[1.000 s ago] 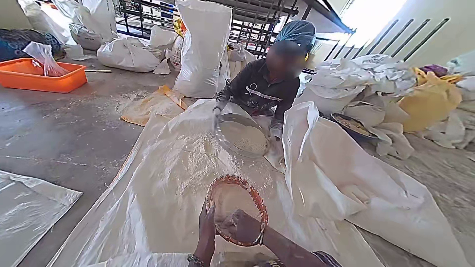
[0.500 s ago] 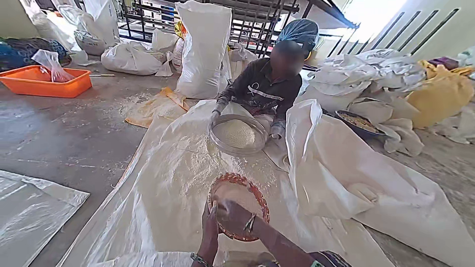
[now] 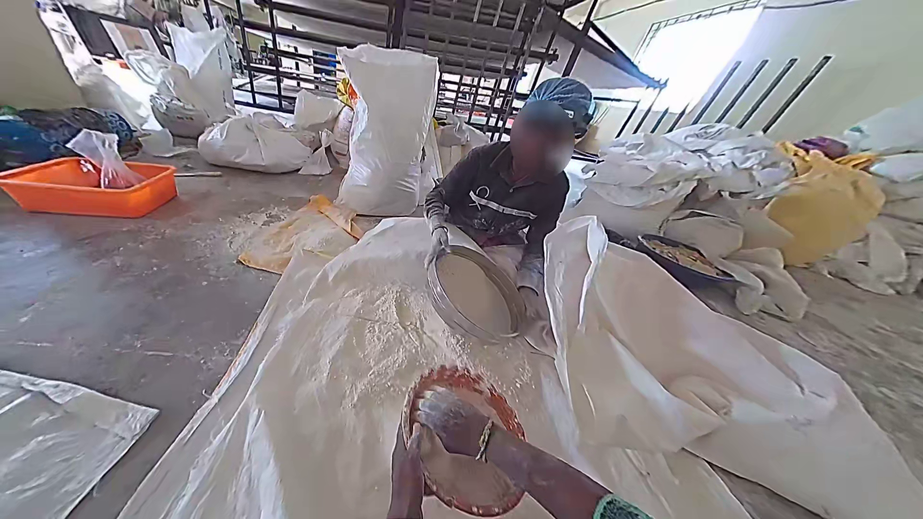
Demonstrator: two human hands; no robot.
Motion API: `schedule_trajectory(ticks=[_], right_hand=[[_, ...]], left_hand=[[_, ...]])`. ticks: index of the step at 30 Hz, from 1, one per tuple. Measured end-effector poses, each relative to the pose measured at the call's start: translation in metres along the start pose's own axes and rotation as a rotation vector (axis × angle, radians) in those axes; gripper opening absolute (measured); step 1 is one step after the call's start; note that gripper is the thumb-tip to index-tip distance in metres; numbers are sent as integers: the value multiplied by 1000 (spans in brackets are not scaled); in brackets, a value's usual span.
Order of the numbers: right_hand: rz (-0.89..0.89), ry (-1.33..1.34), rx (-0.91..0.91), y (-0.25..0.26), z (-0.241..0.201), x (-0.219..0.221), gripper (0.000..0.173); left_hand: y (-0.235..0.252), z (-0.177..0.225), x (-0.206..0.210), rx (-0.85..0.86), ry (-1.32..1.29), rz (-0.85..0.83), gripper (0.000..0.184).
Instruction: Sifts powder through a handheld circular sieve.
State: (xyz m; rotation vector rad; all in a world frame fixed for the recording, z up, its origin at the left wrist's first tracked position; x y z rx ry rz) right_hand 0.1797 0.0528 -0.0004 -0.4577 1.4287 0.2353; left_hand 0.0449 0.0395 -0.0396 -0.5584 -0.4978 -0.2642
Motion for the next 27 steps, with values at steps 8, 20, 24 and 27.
schedule_trajectory(ticks=[8,20,24,27], right_hand=[[-583,157,532,-17,48,-15,54],[-192,446,690,-25,26,-23,39],[-233,642,712,-5,36,-12,48],[-359,707,577,9,-2,-18,45]], left_hand=[[7,10,1,8,-135,148,50],[0,3,1,-19,-83,68,54],[1,6,7,-76,-105,57,52],[6,3,1,-88,-109,28,53]])
Point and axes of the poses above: each hand's wrist, its own y-axis towards the middle knuckle, its own x-axis out of the palm, z = x × y, the point moved 3 cm from there along y, towards the middle knuckle, and after that the axes turned 11 degrees about -y, right-handed, at the moved point
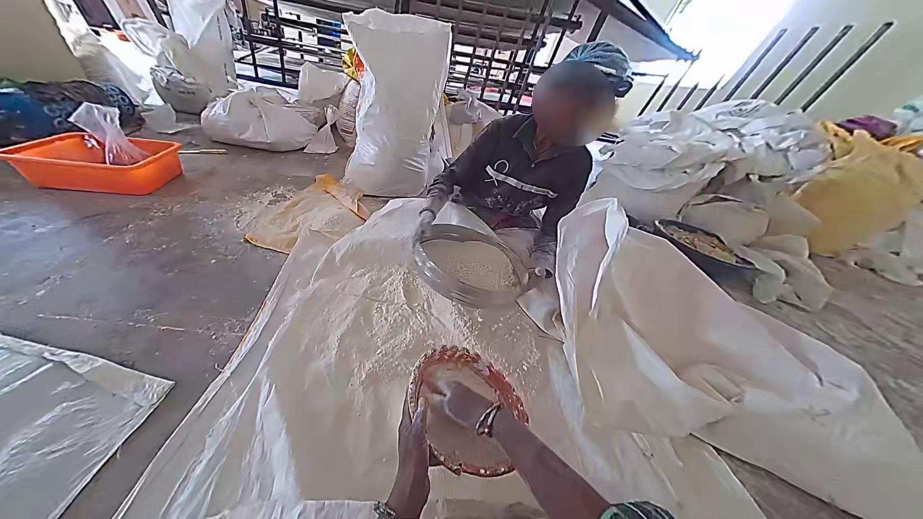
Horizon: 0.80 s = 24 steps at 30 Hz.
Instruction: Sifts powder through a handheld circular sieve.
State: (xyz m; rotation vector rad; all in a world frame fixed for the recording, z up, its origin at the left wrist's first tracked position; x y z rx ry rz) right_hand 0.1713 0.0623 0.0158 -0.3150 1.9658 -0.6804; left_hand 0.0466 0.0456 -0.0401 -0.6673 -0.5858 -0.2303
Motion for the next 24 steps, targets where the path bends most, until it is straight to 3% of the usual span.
schedule_trajectory(ticks=[4,8,9,12,15,17,20,24], right_hand=[[-176,-166,-203,-34,-13,22,41],[-178,-461,-376,-54,21,24,32],[-184,-513,-349,-56,25,18,31],[-29,-563,-295,-46,39,-2,37],[134,-592,-496,-24,25,-3,42],[185,-694,-573,-6,5,-4,33],[107,-751,-350,22,10,-18,31],[2,-583,44,17,45,-43,40]], left_hand=[[1,6,-7,27,41,20,53],[-2,-5,-3,-26,6,17,52],[-2,-4,-2,-38,-3,13,53],[-3,7,-1,-50,-21,28,53],[-5,4,2,-61,-3,-22,52],[-5,1,2,-62,5,-51,51],[-3,6,-3,-14,-6,-31,52],[1,15,0,26,-51,39,51]])
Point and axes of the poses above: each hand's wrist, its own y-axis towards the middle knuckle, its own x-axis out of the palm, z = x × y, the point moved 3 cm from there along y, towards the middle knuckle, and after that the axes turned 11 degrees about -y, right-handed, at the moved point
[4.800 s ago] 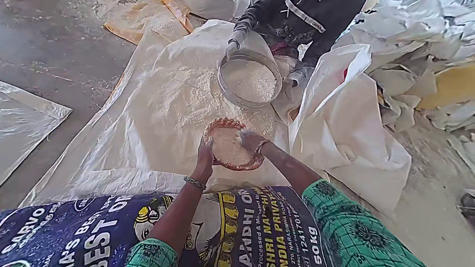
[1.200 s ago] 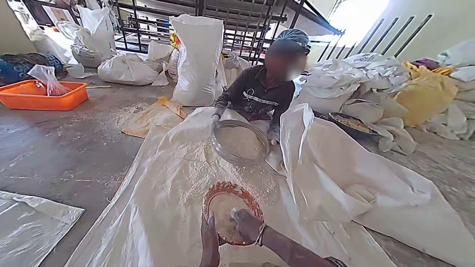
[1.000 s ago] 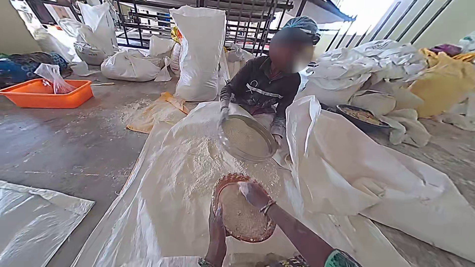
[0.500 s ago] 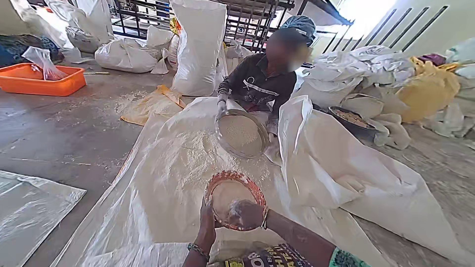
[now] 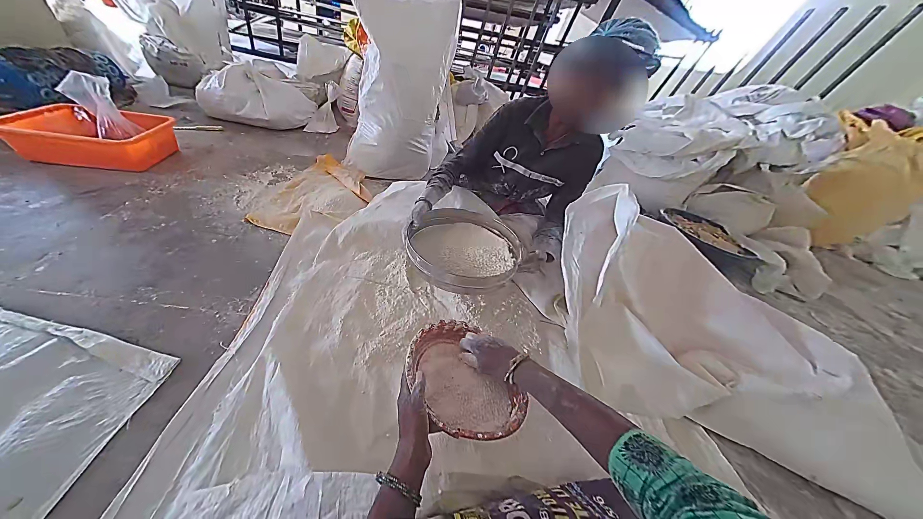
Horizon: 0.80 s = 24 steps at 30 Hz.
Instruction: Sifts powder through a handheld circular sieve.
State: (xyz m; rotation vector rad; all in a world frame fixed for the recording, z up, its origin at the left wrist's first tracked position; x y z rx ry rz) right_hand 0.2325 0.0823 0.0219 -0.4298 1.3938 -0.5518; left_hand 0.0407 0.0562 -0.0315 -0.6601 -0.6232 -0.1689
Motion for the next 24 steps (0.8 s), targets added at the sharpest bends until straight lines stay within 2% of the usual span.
schedule_trajectory(ticks=[2,4,8,10,13,16,18,20,22,24], right_hand=[[-106,55,63,-18,-1,6,47],[-134,154,22,-38,-14,15,48],[74,399,-184,-60,-26,13,42],[135,369,-249,-71,-17,0,37],[-133,175,-277,-90,-18,-3,30],[-330,76,-253,-95,-49,10,36],[-254,164,-211,-82,-60,18,39],[-57,306,-197,-65,-59,13,40],[158,365,-154,-49,-43,3,36],[282,389,-54,-39,-18,-3,33]], left_hand=[[-1,-2,2,-15,-13,48,50],[-3,-6,2,-35,0,51,52],[-6,-5,1,-37,59,2,54],[-9,-3,1,-39,63,-22,53],[-11,0,3,-28,40,-9,52],[-8,-4,1,-20,36,2,52],[-8,-10,1,-40,41,-17,55],[-8,-9,1,-37,41,-35,54],[-11,-4,2,11,41,-50,54],[-12,1,4,24,24,-28,54]])
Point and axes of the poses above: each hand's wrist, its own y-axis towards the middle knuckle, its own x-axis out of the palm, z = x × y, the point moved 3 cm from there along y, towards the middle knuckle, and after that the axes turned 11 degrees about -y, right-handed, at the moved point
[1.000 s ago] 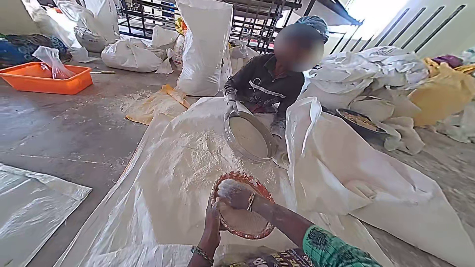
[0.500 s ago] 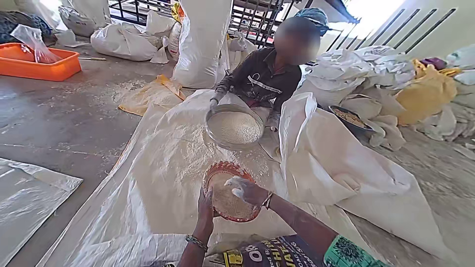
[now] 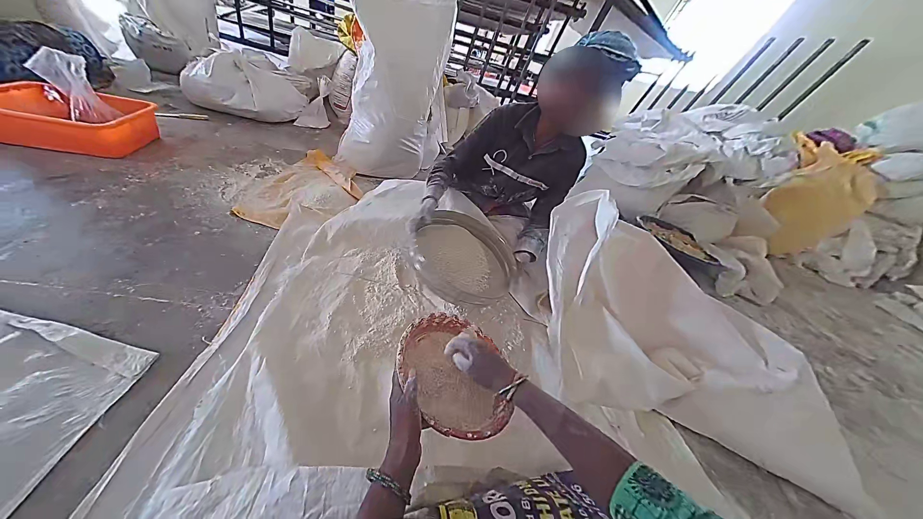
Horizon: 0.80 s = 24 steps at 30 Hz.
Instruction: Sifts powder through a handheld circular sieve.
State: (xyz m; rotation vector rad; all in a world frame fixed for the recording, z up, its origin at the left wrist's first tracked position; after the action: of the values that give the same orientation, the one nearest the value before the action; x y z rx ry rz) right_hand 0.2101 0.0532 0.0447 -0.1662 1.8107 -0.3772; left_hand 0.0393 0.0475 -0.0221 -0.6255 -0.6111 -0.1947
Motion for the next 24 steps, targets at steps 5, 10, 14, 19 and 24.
schedule_trajectory(ticks=[5,10,14,19,24], right_hand=[[-61,133,170,10,6,16,60],[-163,44,-147,-8,-46,53,42],[-84,-103,-213,-24,-24,37,34],[-313,-108,14,-25,5,0,60],[-336,-57,3,-32,-42,31,37]], left_hand=[[1,-6,6,5,18,-57,54],[2,-8,-8,-20,28,-48,53],[5,-6,-2,-20,30,-25,56],[7,-3,0,20,-4,2,57],[6,-16,-7,-26,20,19,59]])
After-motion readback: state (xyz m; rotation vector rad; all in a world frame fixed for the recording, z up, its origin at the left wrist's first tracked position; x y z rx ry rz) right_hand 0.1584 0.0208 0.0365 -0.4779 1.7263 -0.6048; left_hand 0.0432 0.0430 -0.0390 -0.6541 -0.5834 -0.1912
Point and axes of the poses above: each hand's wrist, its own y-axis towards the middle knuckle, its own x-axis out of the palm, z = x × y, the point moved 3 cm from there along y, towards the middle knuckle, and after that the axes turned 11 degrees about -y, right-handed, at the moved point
